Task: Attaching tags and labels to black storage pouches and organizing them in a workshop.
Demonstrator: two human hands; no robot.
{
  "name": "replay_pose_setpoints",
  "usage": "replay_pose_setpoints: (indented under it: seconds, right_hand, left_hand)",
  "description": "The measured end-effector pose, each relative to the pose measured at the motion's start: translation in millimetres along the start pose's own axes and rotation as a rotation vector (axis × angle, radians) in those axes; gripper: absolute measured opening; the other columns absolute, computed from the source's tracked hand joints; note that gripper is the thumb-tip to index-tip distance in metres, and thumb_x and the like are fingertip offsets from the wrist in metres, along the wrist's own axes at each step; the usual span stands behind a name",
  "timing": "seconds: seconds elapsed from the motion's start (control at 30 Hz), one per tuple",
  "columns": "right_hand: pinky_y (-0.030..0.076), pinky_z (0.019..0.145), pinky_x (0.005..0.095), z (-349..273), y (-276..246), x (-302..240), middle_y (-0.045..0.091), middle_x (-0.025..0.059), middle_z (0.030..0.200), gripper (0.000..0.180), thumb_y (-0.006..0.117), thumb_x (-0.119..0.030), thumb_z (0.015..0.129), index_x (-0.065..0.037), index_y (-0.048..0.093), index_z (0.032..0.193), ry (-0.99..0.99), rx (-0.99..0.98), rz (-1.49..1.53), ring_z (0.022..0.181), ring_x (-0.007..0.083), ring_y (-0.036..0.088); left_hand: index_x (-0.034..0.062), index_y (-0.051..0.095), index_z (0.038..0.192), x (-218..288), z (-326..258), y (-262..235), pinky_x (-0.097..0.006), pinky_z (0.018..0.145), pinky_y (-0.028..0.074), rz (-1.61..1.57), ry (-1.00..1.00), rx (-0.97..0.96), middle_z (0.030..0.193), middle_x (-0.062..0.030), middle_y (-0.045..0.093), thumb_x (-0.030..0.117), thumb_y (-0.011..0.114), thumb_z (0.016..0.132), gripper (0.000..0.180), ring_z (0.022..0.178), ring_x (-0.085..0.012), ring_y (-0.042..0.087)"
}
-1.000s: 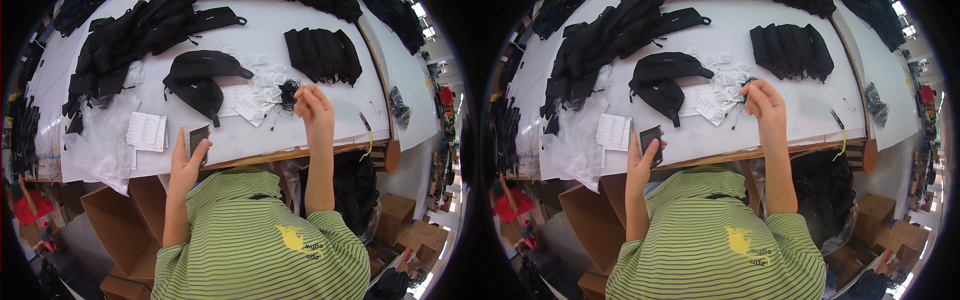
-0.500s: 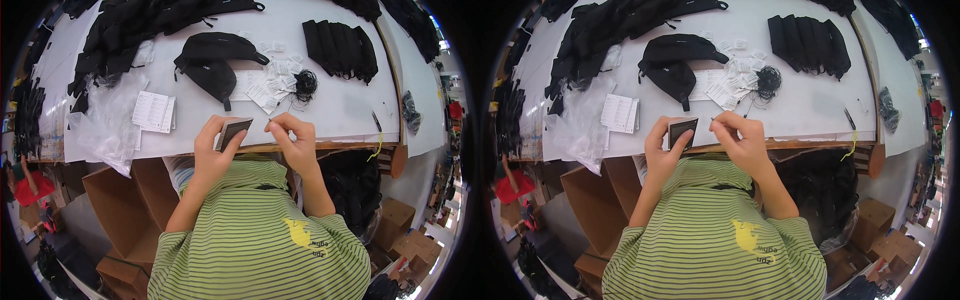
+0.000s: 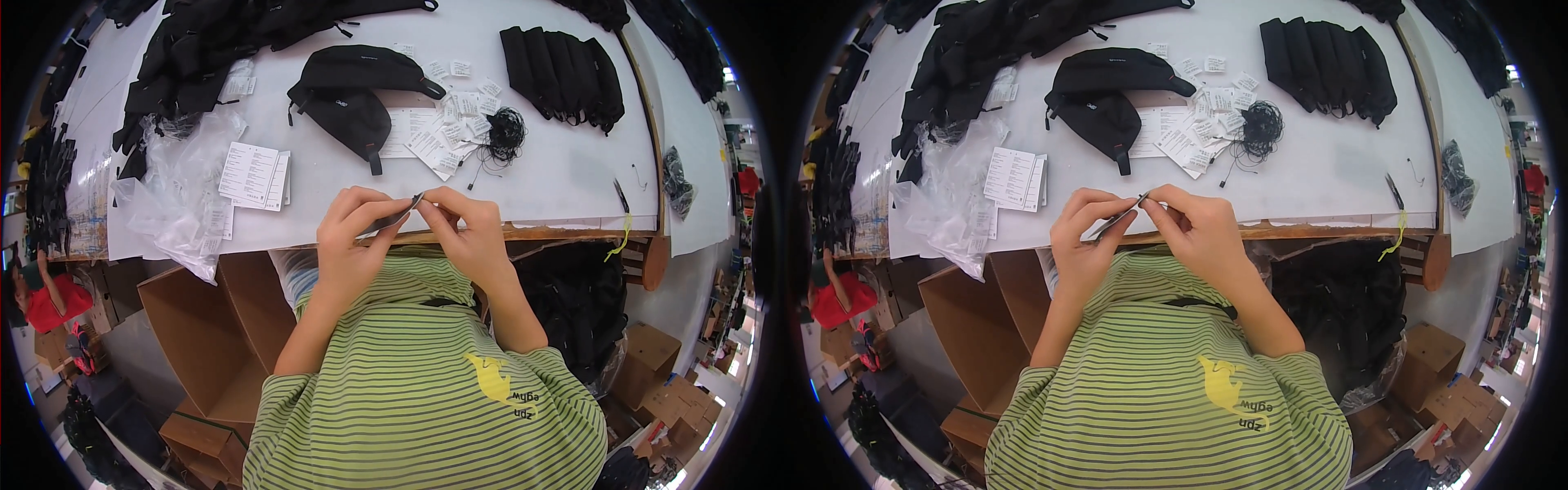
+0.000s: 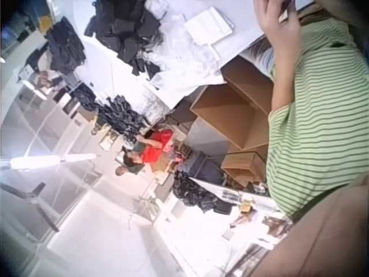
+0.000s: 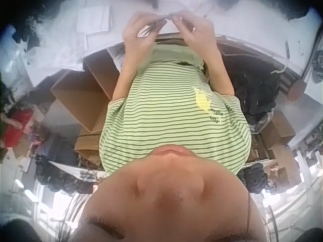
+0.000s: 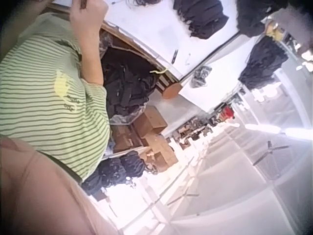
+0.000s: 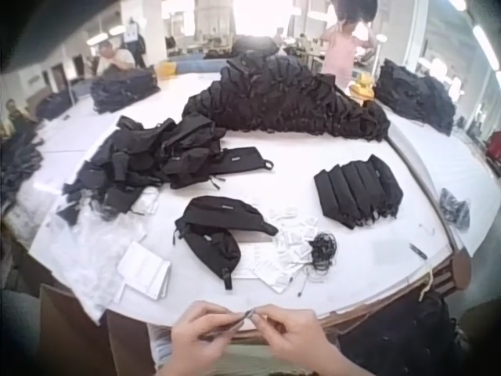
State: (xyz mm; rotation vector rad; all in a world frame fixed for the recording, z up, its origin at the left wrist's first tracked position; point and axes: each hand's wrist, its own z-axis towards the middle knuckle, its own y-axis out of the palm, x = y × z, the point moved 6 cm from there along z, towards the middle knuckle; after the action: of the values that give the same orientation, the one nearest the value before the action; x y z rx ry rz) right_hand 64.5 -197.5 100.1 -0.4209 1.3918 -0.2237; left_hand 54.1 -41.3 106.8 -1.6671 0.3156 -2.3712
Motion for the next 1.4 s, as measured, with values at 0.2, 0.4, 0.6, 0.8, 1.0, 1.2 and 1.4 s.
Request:
replay_pose_setpoints:
  seconds: [0.2,0.4,0.6,0.8,1.0,1.2,1.4]
  right_hand:
    - [0.037,0.050,0.0187,-3.2,-6.1,2.0,0.061,0.0001,0.060,0.009,0.072,-0.004,0.078,-0.002,0.070,0.087,0.072,-0.049,0.145,0.052,0.0029,0.051]
    - [0.037,0.050,0.0170,-9.3,2.2,7.8,0.068,0.0023,0.068,0.010,0.074,-0.003,0.075,-0.002,0.073,0.085,0.117,-0.086,0.285,0.054,0.0024,0.053]
    - [0.036,0.048,0.0173,-4.4,5.8,10.9,0.065,-0.0011,0.066,0.010,0.072,-0.005,0.079,-0.001,0.072,0.089,0.079,-0.139,0.152,0.052,0.0025,0.050]
    - [0.032,0.043,0.0190,-1.6,13.0,28.0,0.057,-0.0018,0.058,0.011,0.065,-0.011,0.087,-0.001,0.065,0.092,0.358,-0.230,0.379,0.047,0.0021,0.045]
    - [0.029,0.040,0.0180,-2.0,16.2,38.9,0.057,-0.0005,0.061,0.012,0.065,-0.013,0.088,-0.001,0.064,0.092,0.355,-0.234,0.404,0.046,0.0020,0.044]
    - [0.030,0.045,0.0188,0.9,0.1,42.6,0.051,-0.0041,0.055,0.011,0.067,-0.013,0.086,-0.002,0.066,0.088,0.444,-0.069,0.437,0.049,0.0016,0.042]
    - [0.028,0.044,0.0226,7.8,5.1,36.8,0.048,-0.0012,0.051,0.009,0.068,-0.013,0.084,-0.006,0.069,0.090,0.205,0.004,0.092,0.047,0.0032,0.038]
  left_hand:
    - [0.0031,0.071,0.093,-9.0,-2.4,-2.2,-0.026,0.064,0.045,-0.209,-0.060,-0.144,0.084,-0.0044,0.062,0.004,0.068,0.079,0.014,0.073,-0.0141,0.056]
    - [0.0020,0.067,0.094,-36.7,-11.3,11.7,-0.022,0.063,0.041,-0.545,-0.407,-0.364,0.084,-0.0015,0.062,0.016,0.061,0.089,0.016,0.069,-0.0084,0.051]
    - [0.0020,0.062,0.093,-50.4,-12.1,15.5,-0.022,0.067,0.041,-0.441,-0.417,-0.376,0.083,-0.0006,0.061,0.013,0.062,0.089,0.012,0.072,-0.0074,0.051]
    - [0.0003,0.062,0.091,-50.9,-3.1,11.5,-0.023,0.072,0.043,-0.529,-0.435,-0.241,0.082,-0.0006,0.061,0.013,0.063,0.088,0.013,0.075,-0.0081,0.053]
    - [0.0043,0.061,0.087,-105.3,21.2,6.6,-0.027,0.066,0.043,-0.046,-0.358,-0.043,0.074,-0.0004,0.058,0.012,0.067,0.082,0.011,0.071,-0.0131,0.052]
    - [0.0069,0.060,0.076,-122.6,24.5,11.6,-0.032,0.059,0.037,0.429,-0.216,-0.040,0.064,-0.0014,0.048,0.014,0.073,0.074,0.015,0.064,-0.0175,0.045]
    - [0.0014,0.066,0.078,-60.3,16.8,2.4,-0.025,0.053,0.028,0.077,-0.230,0.035,0.063,0.0012,0.042,0.007,0.075,0.071,0.013,0.059,-0.0083,0.037]
